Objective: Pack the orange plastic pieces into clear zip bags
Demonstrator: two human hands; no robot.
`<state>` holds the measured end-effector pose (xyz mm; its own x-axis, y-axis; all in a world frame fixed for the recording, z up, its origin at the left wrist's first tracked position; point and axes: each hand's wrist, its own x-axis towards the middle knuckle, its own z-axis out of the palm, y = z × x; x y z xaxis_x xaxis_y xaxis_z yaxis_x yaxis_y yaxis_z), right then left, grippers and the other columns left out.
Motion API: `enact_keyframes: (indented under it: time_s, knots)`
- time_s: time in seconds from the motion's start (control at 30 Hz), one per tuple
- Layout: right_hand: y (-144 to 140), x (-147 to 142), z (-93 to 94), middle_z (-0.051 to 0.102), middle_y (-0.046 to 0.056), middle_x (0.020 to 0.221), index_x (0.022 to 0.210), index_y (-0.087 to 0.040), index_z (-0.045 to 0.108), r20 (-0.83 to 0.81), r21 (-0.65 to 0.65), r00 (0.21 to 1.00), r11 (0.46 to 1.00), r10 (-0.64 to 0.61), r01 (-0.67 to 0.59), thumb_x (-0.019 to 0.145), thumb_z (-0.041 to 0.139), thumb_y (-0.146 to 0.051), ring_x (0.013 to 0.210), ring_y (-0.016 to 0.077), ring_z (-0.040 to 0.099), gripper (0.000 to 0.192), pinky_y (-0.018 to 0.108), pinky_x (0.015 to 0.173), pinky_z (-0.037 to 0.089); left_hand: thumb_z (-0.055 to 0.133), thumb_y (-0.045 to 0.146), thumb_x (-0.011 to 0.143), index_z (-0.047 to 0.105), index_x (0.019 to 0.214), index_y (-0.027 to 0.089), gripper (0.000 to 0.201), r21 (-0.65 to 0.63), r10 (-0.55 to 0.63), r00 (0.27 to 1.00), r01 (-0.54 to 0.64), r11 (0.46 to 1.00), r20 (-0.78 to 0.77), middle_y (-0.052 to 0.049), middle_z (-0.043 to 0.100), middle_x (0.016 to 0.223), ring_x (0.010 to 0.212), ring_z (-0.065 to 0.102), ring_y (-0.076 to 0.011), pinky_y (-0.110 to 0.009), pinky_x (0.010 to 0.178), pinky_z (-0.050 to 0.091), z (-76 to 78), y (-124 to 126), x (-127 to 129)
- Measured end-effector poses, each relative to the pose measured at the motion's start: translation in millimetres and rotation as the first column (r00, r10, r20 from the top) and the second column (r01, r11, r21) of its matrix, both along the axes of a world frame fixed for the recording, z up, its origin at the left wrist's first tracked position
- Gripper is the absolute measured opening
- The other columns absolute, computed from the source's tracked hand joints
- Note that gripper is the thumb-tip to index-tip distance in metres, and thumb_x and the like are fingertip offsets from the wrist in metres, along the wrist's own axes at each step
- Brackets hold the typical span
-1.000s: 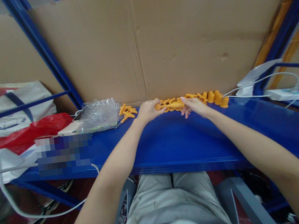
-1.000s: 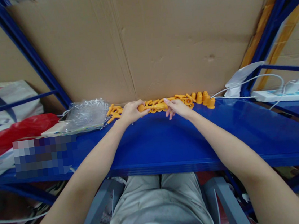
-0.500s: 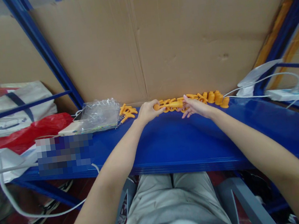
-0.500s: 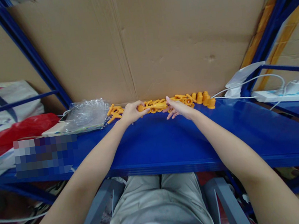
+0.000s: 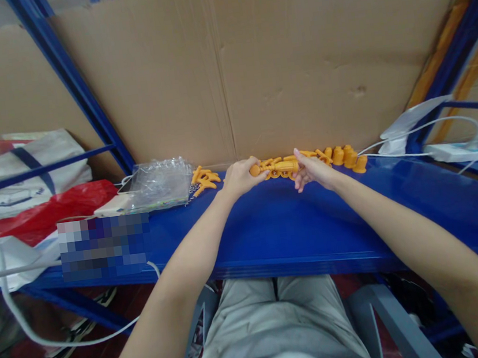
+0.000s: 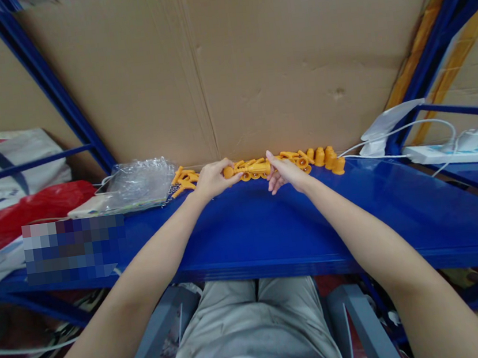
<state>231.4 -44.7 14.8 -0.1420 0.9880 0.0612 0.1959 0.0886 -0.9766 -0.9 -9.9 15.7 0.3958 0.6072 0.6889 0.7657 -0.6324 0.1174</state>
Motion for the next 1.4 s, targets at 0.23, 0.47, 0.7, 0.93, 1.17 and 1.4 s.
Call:
enact_keyframes:
  time_s: [0.23, 0.47, 0.7, 0.93, 1.17, 1.4]
  knots:
    - [-0.8, 9.0, -0.1, 0.065, 0.010, 0.131, 0.132, -0.027, 0.055, 0.038, 0.044, 0.992, 0.992, 0.119, -0.121, 0.089, 0.067, -0.037, 0.098, 0.0200, 0.073, 0.046, 0.036, 0.090, 0.057, 0.069, 0.049, 0.079, 0.069, 0.093, 0.021, 0.031, 0.019, 0.025, 1.000, -0.024, 1.000, -0.003, -0.004, 0.072, 0.076, 0.069, 0.065, -0.0190, -0.026, 0.061, 0.042, -5.7, 6.8, -2.2]
    - [-0.8, 3.1, 2.8, 0.076, 0.010, 0.096, 0.102, -0.017, 0.067, -0.031, 0.116, 0.999, 0.993, -0.018, 0.022, 0.089, 0.068, -0.040, 0.075, 0.0187, 0.074, 0.026, 0.034, 0.080, 0.060, 0.068, 0.049, 0.080, 0.070, 0.095, 0.021, 0.033, 0.032, 0.016, 1.000, -0.015, 0.999, -0.019, -0.005, 0.074, 0.079, 0.071, 0.066, -0.0190, -0.025, 0.060, 0.041, -3.4, 2.1, 1.8]
    - [-7.4, -5.6, 6.9, 0.068, 0.008, 0.057, 0.097, -0.016, 0.065, -0.017, 0.045, 0.996, 0.995, -0.083, 0.084, 0.087, 0.052, -0.070, 0.053, 0.0213, 0.068, 0.056, 0.034, 0.057, 0.061, 0.067, 0.049, 0.081, 0.069, 0.095, 0.021, 0.031, 0.013, 0.023, 0.999, -0.022, 1.000, -0.034, -0.006, 0.074, 0.081, 0.075, 0.068, -0.0205, -0.026, 0.062, 0.042, -2.2, -1.5, 3.9]
    - [-8.2, 8.2, 10.0, 0.074, 0.011, 0.105, 0.122, -0.020, 0.060, 0.023, 0.035, 1.000, 0.999, -0.014, 0.013, 0.087, 0.069, -0.041, 0.071, 0.0185, 0.074, 0.041, 0.033, 0.070, 0.061, 0.069, 0.050, 0.079, 0.069, 0.094, 0.022, 0.032, -0.032, 0.060, 0.998, -0.060, 0.998, -0.012, -0.005, 0.074, 0.080, 0.075, 0.068, -0.0217, -0.027, 0.065, 0.044, -2.3, 0.6, 0.6]
    - [-6.9, 10.0, 7.2, 0.075, 0.006, 0.095, 0.111, -0.020, 0.065, 0.018, 0.089, 1.000, 0.996, 0.025, -0.026, 0.080, 0.077, -0.024, 0.073, 0.0149, 0.073, 0.033, 0.028, 0.072, 0.060, 0.068, 0.050, 0.080, 0.069, 0.097, 0.022, 0.033, -0.065, 0.064, 0.998, -0.064, 0.996, -0.008, -0.005, 0.073, 0.079, 0.076, 0.068, -0.0225, -0.028, 0.066, 0.045, -0.8, -1.0, -0.1]
    - [2.7, 11.8, 2.3, 0.071, 0.004, 0.089, 0.099, -0.021, 0.063, -0.008, 0.242, 1.000, 0.970, -0.012, 0.014, 0.071, 0.082, -0.031, 0.073, 0.0157, 0.071, 0.035, 0.035, 0.078, 0.060, 0.064, 0.046, 0.086, 0.060, 0.121, 0.023, 0.042, -0.137, 0.047, 0.999, -0.048, 0.989, -0.010, -0.007, 0.073, 0.097, 0.091, 0.070, -0.0242, -0.030, 0.074, 0.049, -0.5, -3.6, 1.6]
